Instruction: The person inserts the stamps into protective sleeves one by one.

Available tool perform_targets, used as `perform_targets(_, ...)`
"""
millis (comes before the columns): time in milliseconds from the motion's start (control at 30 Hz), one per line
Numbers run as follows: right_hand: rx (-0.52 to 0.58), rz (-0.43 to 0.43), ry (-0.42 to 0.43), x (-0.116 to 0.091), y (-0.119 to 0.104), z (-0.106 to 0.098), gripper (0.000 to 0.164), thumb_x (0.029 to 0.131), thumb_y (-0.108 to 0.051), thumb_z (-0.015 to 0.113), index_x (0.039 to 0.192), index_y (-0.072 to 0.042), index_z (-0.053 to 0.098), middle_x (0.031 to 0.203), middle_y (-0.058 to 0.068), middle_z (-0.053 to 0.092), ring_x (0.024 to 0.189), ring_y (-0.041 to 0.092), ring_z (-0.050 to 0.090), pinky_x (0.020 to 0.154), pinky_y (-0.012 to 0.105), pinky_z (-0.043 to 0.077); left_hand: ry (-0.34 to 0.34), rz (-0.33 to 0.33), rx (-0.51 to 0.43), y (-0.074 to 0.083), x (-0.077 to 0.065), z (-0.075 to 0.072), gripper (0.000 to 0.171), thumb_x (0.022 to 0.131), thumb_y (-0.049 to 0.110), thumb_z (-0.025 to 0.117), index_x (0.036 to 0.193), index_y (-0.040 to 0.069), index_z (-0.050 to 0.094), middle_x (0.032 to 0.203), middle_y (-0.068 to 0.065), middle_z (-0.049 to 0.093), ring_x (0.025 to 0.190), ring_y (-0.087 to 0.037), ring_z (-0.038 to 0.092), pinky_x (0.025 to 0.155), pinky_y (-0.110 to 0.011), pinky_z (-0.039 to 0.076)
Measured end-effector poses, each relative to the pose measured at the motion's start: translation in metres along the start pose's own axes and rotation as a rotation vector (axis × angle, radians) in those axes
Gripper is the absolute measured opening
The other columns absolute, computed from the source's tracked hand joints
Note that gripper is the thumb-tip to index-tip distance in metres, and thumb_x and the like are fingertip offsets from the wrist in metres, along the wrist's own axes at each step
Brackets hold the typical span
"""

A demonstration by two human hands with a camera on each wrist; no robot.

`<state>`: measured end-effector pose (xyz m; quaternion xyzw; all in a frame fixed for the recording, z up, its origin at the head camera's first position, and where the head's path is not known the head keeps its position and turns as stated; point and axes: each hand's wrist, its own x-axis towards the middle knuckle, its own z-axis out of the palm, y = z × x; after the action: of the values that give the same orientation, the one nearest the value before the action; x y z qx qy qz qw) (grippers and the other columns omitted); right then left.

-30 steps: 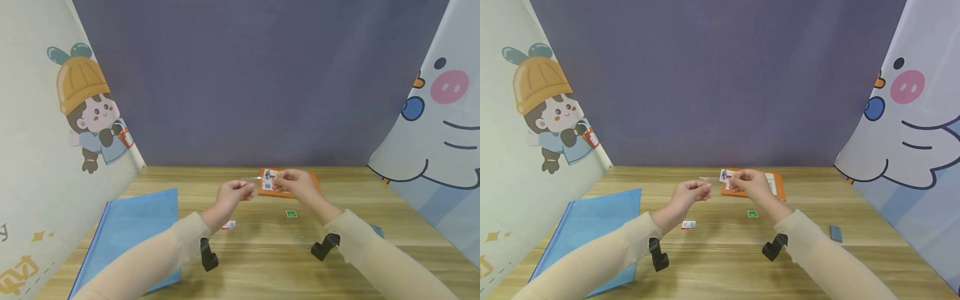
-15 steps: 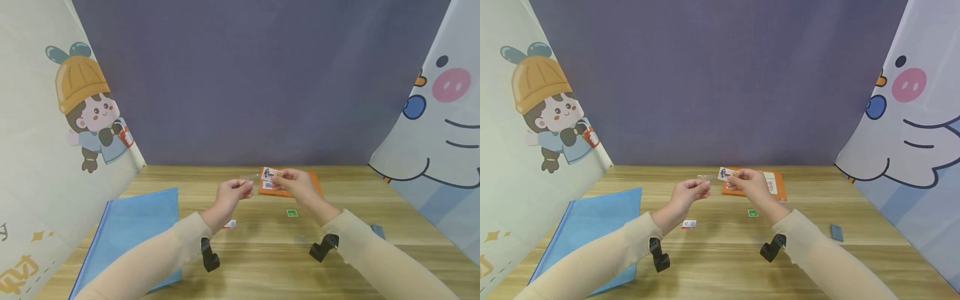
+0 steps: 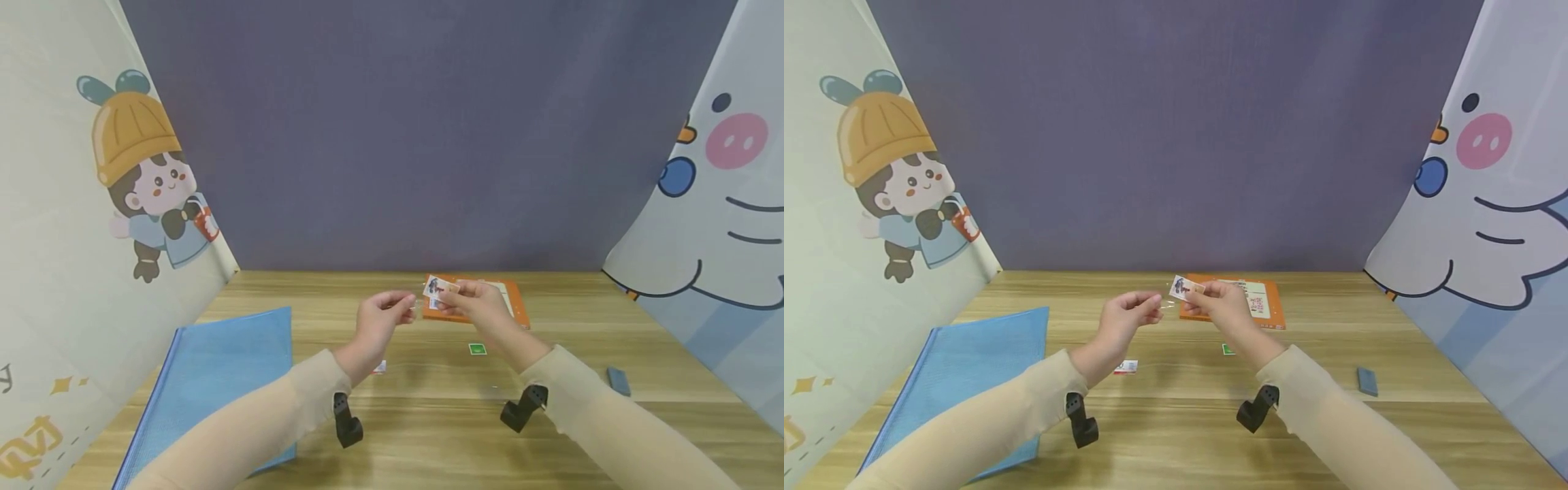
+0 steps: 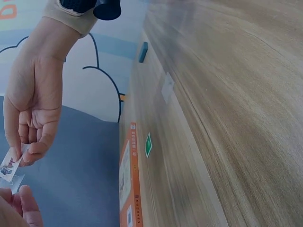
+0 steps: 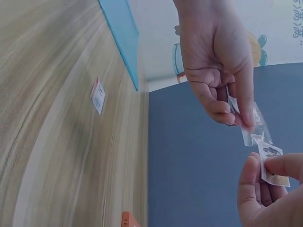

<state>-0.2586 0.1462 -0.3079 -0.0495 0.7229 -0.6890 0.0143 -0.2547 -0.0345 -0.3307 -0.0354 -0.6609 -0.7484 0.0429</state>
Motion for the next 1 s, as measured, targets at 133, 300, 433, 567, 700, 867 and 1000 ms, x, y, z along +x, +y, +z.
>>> perform_targets(133, -0.023, 0.002, -0.002, -0.0008, 0.0003, 0.0012, 0.016, 0.091, -0.011, 0.068, 0.090, 0.002, 0.058, 0.086, 0.003, 0.068, 0.075, 0.010, 0.067, 0.081, 0.029, 0.060, 0.010, 0.026, -0.015, 0.0010, -0.0012, 0.0020, 0.023, 0.090, 0.007, 0.068, 0.108, -0.008, 0.068, 0.097, -0.019, 0.071, 0.066, -0.008, 0.065, 0.069, -0.024, 0.060)
perform_targets(300, -0.043, 0.012, 0.004, -0.0012, 0.0000, 0.0026, 0.019, 0.091, -0.013, 0.068, 0.095, 0.003, 0.060, 0.089, 0.005, 0.068, 0.078, 0.012, 0.068, 0.084, 0.034, 0.059, 0.010, 0.031, 0.000, 0.0019, -0.0010, 0.0026, 0.024, 0.089, 0.011, 0.070, 0.106, -0.005, 0.068, 0.104, -0.024, 0.070, 0.065, -0.007, 0.065, 0.071, -0.025, 0.061)
perform_targets(433, -0.057, 0.026, 0.003, -0.0014, -0.0003, 0.0043, 0.022, 0.091, -0.014, 0.068, 0.101, 0.004, 0.061, 0.088, 0.004, 0.069, 0.082, 0.017, 0.069, 0.089, 0.040, 0.058, 0.005, 0.021, 0.018, 0.0040, -0.0018, 0.0021, 0.025, 0.089, 0.015, 0.070, 0.107, -0.003, 0.069, 0.102, -0.022, 0.070, 0.067, -0.009, 0.066, 0.072, -0.027, 0.061)
perform_targets(567, -0.074, 0.026, -0.009, -0.0017, -0.0003, 0.0056, 0.026, 0.091, -0.015, 0.069, 0.106, 0.005, 0.063, 0.093, 0.009, 0.070, 0.084, 0.021, 0.070, 0.091, 0.042, 0.057, 0.005, 0.019, 0.025, 0.0051, -0.0022, 0.0025, 0.024, 0.089, 0.015, 0.071, 0.106, -0.002, 0.070, 0.097, -0.019, 0.071, 0.068, -0.010, 0.067, 0.072, -0.029, 0.061)
perform_targets(700, -0.080, 0.025, -0.018, -0.0017, 0.0005, 0.0067, 0.025, 0.091, -0.015, 0.069, 0.106, 0.004, 0.063, 0.096, 0.013, 0.070, 0.082, 0.018, 0.070, 0.089, 0.040, 0.058, 0.004, 0.025, 0.028, 0.0054, -0.0015, 0.0032, 0.023, 0.089, 0.017, 0.071, 0.105, -0.001, 0.070, 0.094, -0.018, 0.072, 0.067, -0.010, 0.067, 0.071, -0.029, 0.061)
perform_targets(867, -0.091, 0.016, -0.029, -0.0022, 0.0017, 0.0067, 0.024, 0.090, -0.016, 0.069, 0.103, 0.004, 0.063, 0.089, 0.007, 0.070, 0.082, 0.017, 0.069, 0.086, 0.035, 0.059, 0.001, 0.038, 0.016, 0.0057, -0.0004, 0.0032, 0.023, 0.090, 0.015, 0.070, 0.104, -0.003, 0.070, 0.091, -0.017, 0.072, 0.067, -0.010, 0.067, 0.070, -0.029, 0.061)
perform_targets(1000, -0.067, 0.008, -0.025, -0.0014, 0.0022, 0.0072, 0.021, 0.090, -0.016, 0.070, 0.098, 0.002, 0.062, 0.086, 0.003, 0.068, 0.085, 0.022, 0.069, 0.086, 0.037, 0.059, -0.004, 0.038, 0.000, 0.0068, -0.0005, 0.0032, 0.022, 0.090, 0.014, 0.070, 0.104, -0.004, 0.069, 0.092, -0.021, 0.071, 0.067, -0.012, 0.068, 0.069, -0.029, 0.061)
